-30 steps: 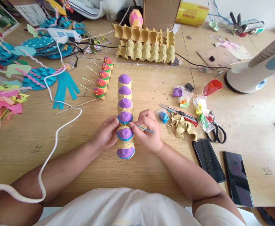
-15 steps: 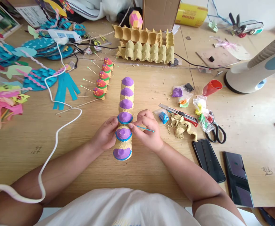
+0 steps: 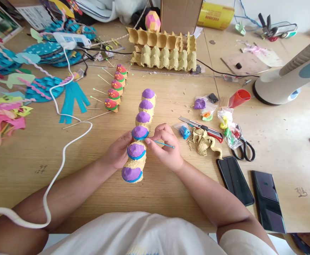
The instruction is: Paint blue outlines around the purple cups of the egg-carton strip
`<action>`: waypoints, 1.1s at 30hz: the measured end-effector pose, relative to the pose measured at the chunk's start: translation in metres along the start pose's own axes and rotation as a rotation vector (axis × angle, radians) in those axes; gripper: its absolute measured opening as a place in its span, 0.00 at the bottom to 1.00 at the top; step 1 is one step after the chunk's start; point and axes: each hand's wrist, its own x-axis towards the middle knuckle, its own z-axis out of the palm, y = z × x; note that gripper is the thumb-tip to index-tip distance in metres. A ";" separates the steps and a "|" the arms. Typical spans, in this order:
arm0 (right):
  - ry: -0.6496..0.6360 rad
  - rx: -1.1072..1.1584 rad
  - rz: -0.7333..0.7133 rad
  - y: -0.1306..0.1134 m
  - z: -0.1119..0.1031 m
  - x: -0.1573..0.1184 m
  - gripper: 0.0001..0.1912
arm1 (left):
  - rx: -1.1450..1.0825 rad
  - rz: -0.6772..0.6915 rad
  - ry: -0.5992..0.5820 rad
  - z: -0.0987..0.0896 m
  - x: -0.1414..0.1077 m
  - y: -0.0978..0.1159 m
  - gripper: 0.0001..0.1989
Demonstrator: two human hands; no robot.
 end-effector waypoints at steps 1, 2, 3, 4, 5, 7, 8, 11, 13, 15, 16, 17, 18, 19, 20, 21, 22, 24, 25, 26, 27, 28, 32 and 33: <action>0.009 -0.012 0.004 0.000 0.001 0.000 0.10 | 0.005 -0.001 -0.009 0.000 0.000 0.000 0.15; 0.015 -0.022 0.007 0.000 0.001 -0.001 0.11 | 0.009 0.001 -0.017 0.001 0.000 0.000 0.15; 0.017 -0.028 0.008 0.000 0.002 -0.001 0.11 | 0.013 0.005 -0.022 0.002 -0.001 0.001 0.15; 0.016 -0.029 0.008 0.000 0.002 -0.001 0.11 | 0.019 0.010 -0.025 0.003 -0.001 0.001 0.15; 0.012 -0.025 0.009 0.000 0.002 -0.001 0.11 | 0.025 0.018 -0.026 0.004 -0.001 0.001 0.15; -0.001 -0.009 0.013 0.000 0.001 -0.002 0.11 | 0.037 0.031 -0.020 0.005 -0.001 0.001 0.14; -0.008 0.001 0.014 0.001 0.001 -0.002 0.11 | 0.040 0.037 -0.012 0.005 -0.001 0.001 0.14; -0.014 0.029 -0.007 0.001 0.000 -0.002 0.10 | 0.027 0.053 0.014 0.004 0.000 0.000 0.13; -0.005 0.021 -0.020 0.002 0.001 -0.002 0.10 | 0.010 0.054 0.017 0.003 0.000 -0.001 0.13; 0.019 -0.014 -0.014 0.002 0.002 -0.001 0.10 | -0.001 0.047 0.014 0.002 0.000 -0.002 0.13; 0.031 -0.035 -0.008 0.001 0.002 -0.002 0.11 | -0.004 0.044 0.017 0.001 0.001 -0.002 0.13; 0.043 -0.052 -0.002 0.001 0.003 -0.002 0.12 | -0.007 0.043 0.022 0.001 0.001 -0.002 0.13; 0.049 -0.062 0.002 0.001 0.003 -0.002 0.12 | -0.011 0.045 0.028 0.001 0.001 -0.002 0.13; 0.050 -0.065 0.006 0.001 0.003 -0.002 0.13 | -0.015 0.049 0.033 0.000 0.001 -0.002 0.12; 0.045 -0.063 0.010 0.001 0.002 -0.002 0.13 | -0.016 0.053 0.036 0.000 0.002 -0.003 0.12; 0.036 -0.054 0.013 0.001 0.002 -0.002 0.13 | -0.015 0.057 0.035 0.000 0.002 -0.003 0.12; 0.025 -0.041 0.012 0.001 0.002 -0.002 0.13 | -0.012 0.062 0.032 0.000 0.002 -0.003 0.13; 0.006 -0.007 0.002 0.002 0.001 -0.002 0.12 | -0.001 0.070 0.020 -0.001 0.003 -0.004 0.14; 0.000 0.005 -0.004 0.002 0.001 -0.002 0.11 | 0.001 0.073 0.015 -0.001 0.003 -0.004 0.14; -0.001 0.011 -0.006 0.002 0.000 -0.002 0.11 | 0.000 0.075 0.013 -0.001 0.003 -0.004 0.14; 0.002 0.009 -0.003 0.002 0.000 -0.002 0.11 | -0.003 0.076 0.013 -0.001 0.002 -0.004 0.13; 0.004 0.002 0.005 0.002 0.000 -0.002 0.11 | -0.008 0.075 0.017 -0.001 0.002 -0.004 0.13; 0.000 0.018 0.045 0.003 0.000 -0.001 0.14 | -0.018 0.046 0.040 0.001 0.001 -0.004 0.16; -0.002 0.038 0.055 0.003 0.000 -0.001 0.14 | -0.014 0.040 0.039 0.001 0.001 -0.003 0.16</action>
